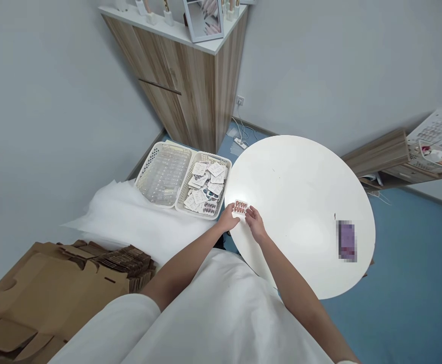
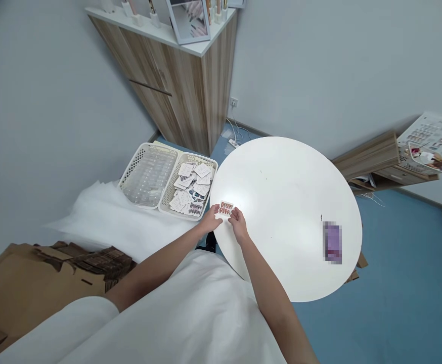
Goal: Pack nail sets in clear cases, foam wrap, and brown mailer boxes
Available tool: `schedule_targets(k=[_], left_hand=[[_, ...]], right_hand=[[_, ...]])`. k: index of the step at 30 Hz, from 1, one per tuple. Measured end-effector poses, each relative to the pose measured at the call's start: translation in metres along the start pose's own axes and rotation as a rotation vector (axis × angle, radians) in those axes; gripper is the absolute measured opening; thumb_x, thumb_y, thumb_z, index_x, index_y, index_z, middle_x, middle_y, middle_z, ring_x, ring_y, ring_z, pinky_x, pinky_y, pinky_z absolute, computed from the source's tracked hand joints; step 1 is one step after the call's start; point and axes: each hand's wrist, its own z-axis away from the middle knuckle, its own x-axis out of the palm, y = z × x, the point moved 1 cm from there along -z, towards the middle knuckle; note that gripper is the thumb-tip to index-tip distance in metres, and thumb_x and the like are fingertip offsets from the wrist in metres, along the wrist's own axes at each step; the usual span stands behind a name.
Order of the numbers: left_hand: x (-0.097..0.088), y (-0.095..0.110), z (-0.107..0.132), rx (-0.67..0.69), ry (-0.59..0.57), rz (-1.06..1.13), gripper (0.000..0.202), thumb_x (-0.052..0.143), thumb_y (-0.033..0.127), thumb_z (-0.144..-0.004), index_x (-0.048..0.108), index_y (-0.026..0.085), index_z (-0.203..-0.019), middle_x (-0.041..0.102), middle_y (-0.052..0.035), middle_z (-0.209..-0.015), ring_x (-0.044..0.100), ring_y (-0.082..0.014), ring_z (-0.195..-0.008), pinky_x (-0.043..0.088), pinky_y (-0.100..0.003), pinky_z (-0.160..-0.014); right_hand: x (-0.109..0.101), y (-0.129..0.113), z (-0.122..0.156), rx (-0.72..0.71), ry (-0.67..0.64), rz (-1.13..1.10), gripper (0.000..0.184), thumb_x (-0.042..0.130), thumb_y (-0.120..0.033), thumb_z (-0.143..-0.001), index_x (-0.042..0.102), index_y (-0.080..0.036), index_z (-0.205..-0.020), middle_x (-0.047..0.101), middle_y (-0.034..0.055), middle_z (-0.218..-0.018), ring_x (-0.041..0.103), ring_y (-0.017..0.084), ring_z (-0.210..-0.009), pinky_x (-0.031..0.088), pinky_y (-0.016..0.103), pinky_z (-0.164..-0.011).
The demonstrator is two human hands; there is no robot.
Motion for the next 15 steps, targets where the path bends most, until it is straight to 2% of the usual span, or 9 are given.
schedule_targets(k=[15], left_hand=[[-0.0032,0.0059,0.0032,-0.020,0.005,0.027,0.068,0.058,0.014,-0.063,0.033,0.017,-0.125,0.042,-0.0112,-0.128,0.041,-0.0222,-0.116,0.033,-0.031,-0.093]], right_hand=[[-0.0033,0.0072,-0.0060,-0.006,0.004,-0.043,0.066,0.058,-0.023,-0.060,0.039,-0.027,-0.123,0.043,0.0057,-0.128,0.043,0.020,-0.116,0.036,0.037,-0.095]])
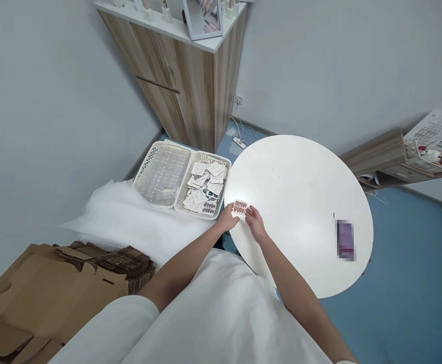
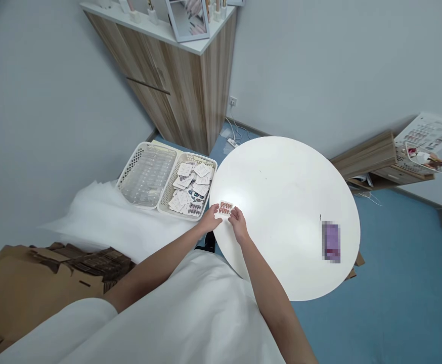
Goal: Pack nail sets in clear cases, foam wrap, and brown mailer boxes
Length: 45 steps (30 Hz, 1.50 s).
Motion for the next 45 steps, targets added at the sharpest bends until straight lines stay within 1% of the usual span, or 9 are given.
schedule_targets(k=[10,14,18,22,26,31,34,38,45], left_hand=[[0.004,-0.002,0.001,0.002,0.022,-0.019,0.069,0.059,0.014,-0.063,0.031,0.018,-0.126,0.040,-0.0099,-0.130,0.040,-0.0214,-0.117,0.034,-0.030,-0.093],[0.005,0.001,0.006,-0.010,0.049,-0.065,0.070,0.059,0.016,-0.064,0.030,0.018,-0.127,0.039,-0.0107,-0.131,0.039,-0.0216,-0.118,0.032,-0.030,-0.095],[0.010,0.002,0.017,-0.032,0.097,-0.055,0.069,0.059,0.017,-0.064,0.031,0.017,-0.127,0.037,-0.0111,-0.133,0.038,-0.0223,-0.120,0.032,-0.031,-0.096],[0.020,-0.002,0.039,-0.053,0.110,-0.014,0.061,0.059,0.020,-0.067,0.035,0.017,-0.124,0.039,-0.0123,-0.131,0.041,-0.0227,-0.117,0.037,-0.031,-0.091],[0.032,-0.011,0.072,-0.111,0.082,0.028,0.053,0.060,0.026,-0.068,0.042,0.016,-0.117,0.049,-0.0143,-0.121,0.053,-0.0212,-0.102,0.042,-0.031,-0.084],[0.034,-0.022,0.114,-0.161,0.070,0.037,0.050,0.060,0.031,-0.068,0.047,0.016,-0.114,0.052,-0.0132,-0.118,0.057,-0.0202,-0.093,0.046,-0.029,-0.076],[0.020,-0.025,0.130,-0.146,0.158,0.046,0.047,0.059,0.033,-0.068,0.049,0.017,-0.111,0.053,-0.0116,-0.117,0.057,-0.0204,-0.093,0.046,-0.028,-0.075],[-0.014,-0.026,0.138,-0.150,0.324,0.049,0.046,0.061,0.033,-0.068,0.050,0.017,-0.110,0.057,-0.0106,-0.110,0.058,-0.0198,-0.091,0.046,-0.027,-0.075],[-0.102,-0.025,0.136,-0.070,0.514,-0.064,0.042,0.060,0.030,-0.069,0.052,0.018,-0.108,0.059,-0.0079,-0.105,0.058,-0.0190,-0.090,0.046,-0.029,-0.078]], right_hand=[[-0.004,-0.001,0.004,-0.016,-0.020,0.004,0.065,0.058,-0.025,-0.061,0.039,-0.027,-0.123,0.043,0.0057,-0.128,0.042,0.020,-0.116,0.035,0.037,-0.095],[-0.014,-0.002,0.014,-0.010,-0.024,0.039,0.062,0.058,-0.027,-0.063,0.040,-0.026,-0.122,0.044,0.0054,-0.127,0.043,0.019,-0.115,0.037,0.035,-0.094],[-0.029,-0.004,0.024,-0.021,-0.004,0.127,0.055,0.059,-0.029,-0.062,0.048,-0.024,-0.115,0.048,0.0061,-0.123,0.045,0.019,-0.112,0.038,0.034,-0.091],[-0.049,-0.006,0.036,-0.002,-0.013,0.246,0.044,0.062,-0.030,-0.060,0.057,-0.022,-0.102,0.056,0.0072,-0.113,0.052,0.020,-0.101,0.041,0.036,-0.084],[-0.063,-0.005,0.051,0.022,-0.133,0.251,0.040,0.060,-0.032,-0.061,0.057,-0.020,-0.099,0.063,0.0051,-0.093,0.060,0.017,-0.080,0.044,0.033,-0.074],[-0.053,0.000,0.067,0.011,-0.282,0.235,0.036,0.060,-0.035,-0.063,0.057,-0.017,-0.093,0.060,0.0000,-0.064,0.058,0.014,-0.059,0.045,0.030,-0.065],[-0.032,-0.004,0.072,-0.019,-0.371,0.268,0.036,0.061,-0.038,-0.062,0.057,-0.018,-0.092,0.060,0.0004,-0.066,0.057,0.013,-0.058,0.045,0.029,-0.063],[0.004,-0.017,0.070,-0.066,-0.494,0.329,0.035,0.060,-0.038,-0.063,0.057,-0.019,-0.092,0.062,0.0011,-0.072,0.057,0.013,-0.060,0.045,0.029,-0.064],[0.084,-0.031,0.048,-0.098,-0.567,0.362,0.039,0.060,-0.037,-0.062,0.056,-0.018,-0.095,0.064,0.0034,-0.078,0.057,0.014,-0.060,0.044,0.029,-0.061]])
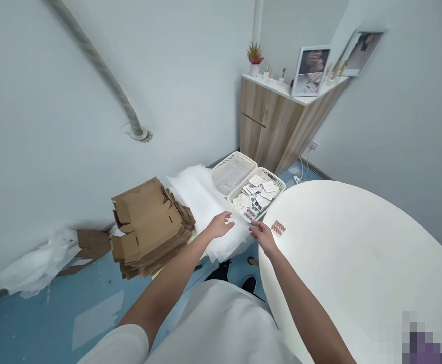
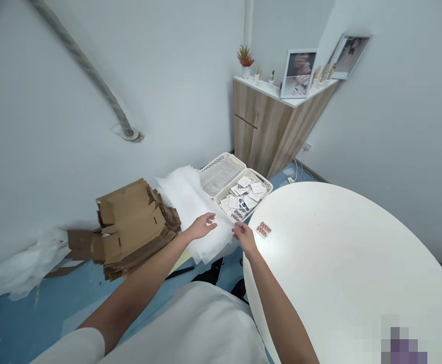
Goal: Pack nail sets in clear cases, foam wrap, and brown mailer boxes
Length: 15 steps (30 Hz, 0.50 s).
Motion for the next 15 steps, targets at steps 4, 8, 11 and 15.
schedule_targets(k=[4,8,11,15], left_hand=[[-0.045,-0.003,-0.045,-0.004,0.095,-0.047,0.041,0.055,0.026,-0.072,0.050,0.018,-0.112,0.055,-0.0082,-0.114,0.059,-0.0177,-0.088,0.044,-0.029,-0.081],[-0.074,-0.012,-0.101,-0.018,0.107,-0.032,0.041,0.047,0.015,-0.074,0.047,0.017,-0.115,0.054,-0.0079,-0.117,0.054,-0.0168,-0.100,0.040,-0.026,-0.087],[-0.081,-0.022,-0.136,-0.059,0.029,-0.102,0.044,0.044,0.011,-0.074,0.045,0.016,-0.117,0.054,-0.0081,-0.117,0.049,-0.0167,-0.108,0.036,-0.026,-0.091],[-0.078,-0.029,-0.161,-0.079,-0.080,-0.252,0.048,0.045,0.012,-0.074,0.041,0.018,-0.121,0.055,-0.0093,-0.115,0.050,-0.0202,-0.107,0.037,-0.028,-0.088]], right_hand=[[0.036,-0.022,-0.044,-0.006,-0.050,0.070,0.037,0.057,-0.029,-0.062,0.055,-0.019,-0.098,0.063,0.0047,-0.091,0.059,0.013,-0.064,0.043,0.029,-0.065],[0.071,-0.044,-0.093,-0.051,-0.085,0.168,0.040,0.053,-0.020,-0.062,0.054,-0.022,-0.101,0.058,0.0053,-0.107,0.060,0.013,-0.068,0.044,0.031,-0.070],[0.094,-0.050,-0.128,-0.046,-0.077,0.214,0.047,0.051,-0.017,-0.060,0.051,-0.024,-0.107,0.052,0.0053,-0.118,0.060,0.012,-0.066,0.045,0.033,-0.073],[0.113,-0.041,-0.163,0.056,-0.015,0.192,0.064,0.055,-0.017,-0.057,0.044,-0.028,-0.118,0.043,0.0049,-0.127,0.059,0.013,-0.065,0.047,0.032,-0.069]])
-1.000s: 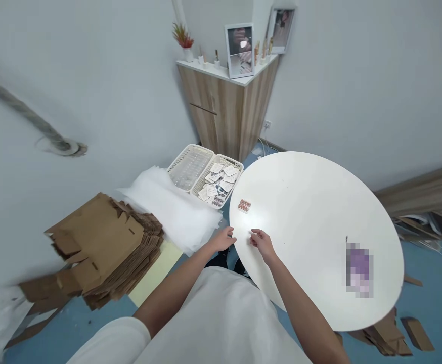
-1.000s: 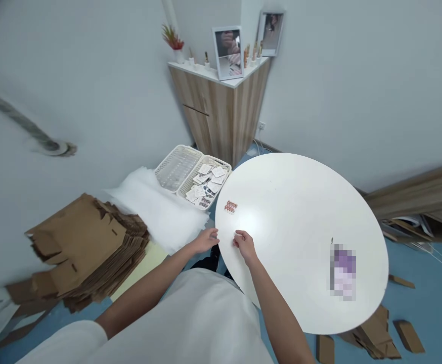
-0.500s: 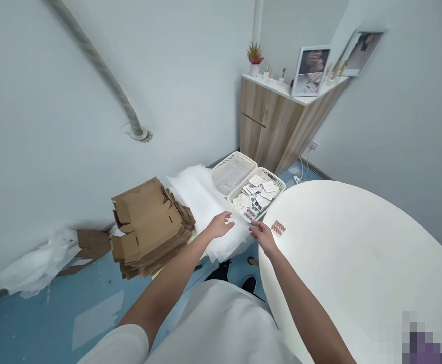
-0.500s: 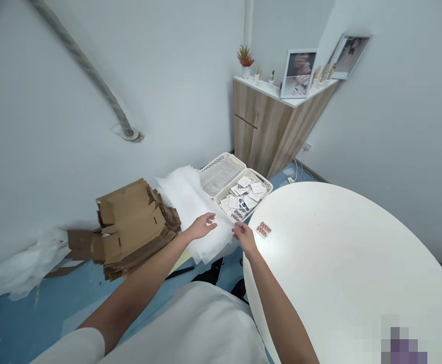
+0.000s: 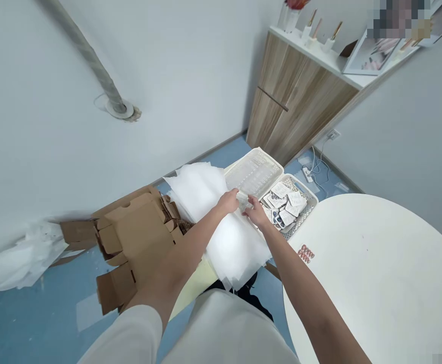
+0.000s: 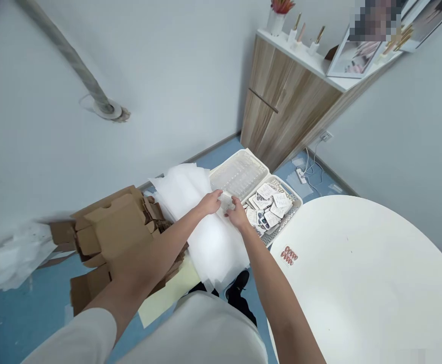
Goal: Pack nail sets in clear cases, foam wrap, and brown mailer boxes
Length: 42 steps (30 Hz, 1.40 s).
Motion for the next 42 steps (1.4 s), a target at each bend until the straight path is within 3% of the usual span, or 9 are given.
schedule_targets(k=[5,12,16,21,26,36,42], left_hand=[[0.002,0.000,-0.013,-0.050,-0.023,-0.121,0.047,0.046,0.017,-0.074,0.039,0.017,-0.121,0.059,-0.0115,-0.102,0.055,-0.0252,-0.097,0.040,-0.032,-0.080],[-0.001,0.002,-0.021,-0.100,-0.085,-0.130,0.042,0.048,0.021,-0.075,0.041,0.019,-0.116,0.060,-0.0108,-0.097,0.056,-0.0247,-0.094,0.039,-0.031,-0.079],[-0.001,0.008,-0.022,-0.117,-0.119,-0.156,0.046,0.050,0.023,-0.074,0.037,0.017,-0.118,0.061,-0.0118,-0.093,0.057,-0.0259,-0.092,0.039,-0.032,-0.078],[-0.002,0.006,-0.022,-0.081,-0.118,-0.189,0.046,0.048,0.021,-0.075,0.033,0.017,-0.118,0.060,-0.0116,-0.094,0.057,-0.0246,-0.090,0.040,-0.031,-0.075],[-0.003,0.000,-0.021,-0.042,-0.090,-0.162,0.047,0.045,0.019,-0.076,0.028,0.019,-0.120,0.060,-0.0104,-0.096,0.057,-0.0241,-0.091,0.040,-0.032,-0.072],[-0.004,0.011,0.003,0.111,0.229,0.022,0.052,0.048,0.011,-0.073,0.035,0.023,-0.122,0.058,-0.0049,-0.106,0.054,-0.0198,-0.095,0.041,-0.028,-0.073],[0.001,0.031,0.028,0.334,0.358,0.129,0.034,0.050,0.021,-0.077,0.051,0.020,-0.111,0.058,-0.0036,-0.094,0.055,-0.0138,-0.075,0.042,-0.025,-0.070]], right_hand=[[0.004,0.002,-0.018,0.119,0.078,0.061,0.076,0.059,-0.015,-0.055,0.036,-0.028,-0.126,0.037,0.0080,-0.131,0.059,0.012,-0.058,0.047,0.031,-0.064],[0.008,-0.025,-0.025,0.352,0.011,0.042,0.091,0.062,-0.017,-0.057,0.016,-0.021,-0.136,0.051,0.0159,-0.113,0.061,0.017,-0.060,0.047,0.032,-0.054],[0.012,-0.031,-0.032,0.393,0.026,0.047,0.095,0.062,-0.015,-0.057,0.011,-0.019,-0.137,0.054,0.0156,-0.106,0.061,0.018,-0.061,0.048,0.033,-0.051],[0.008,-0.026,-0.036,0.327,0.077,-0.045,0.080,0.058,-0.015,-0.059,0.023,-0.022,-0.131,0.040,0.0151,-0.124,0.061,0.016,-0.067,0.050,0.027,-0.049],[0.002,-0.025,-0.027,0.276,0.089,-0.134,0.074,0.057,-0.012,-0.059,0.027,-0.025,-0.125,0.025,0.0135,-0.136,0.061,0.012,-0.072,0.052,0.025,-0.058],[-0.011,-0.027,0.003,0.004,0.233,-0.080,0.061,0.057,-0.017,-0.059,0.038,-0.026,-0.117,0.041,0.0098,-0.126,0.059,0.012,-0.068,0.049,0.032,-0.067],[-0.036,-0.032,0.041,-0.166,0.317,-0.122,0.053,0.057,-0.022,-0.062,0.042,-0.025,-0.113,0.048,0.0075,-0.118,0.057,0.010,-0.066,0.048,0.032,-0.069]])
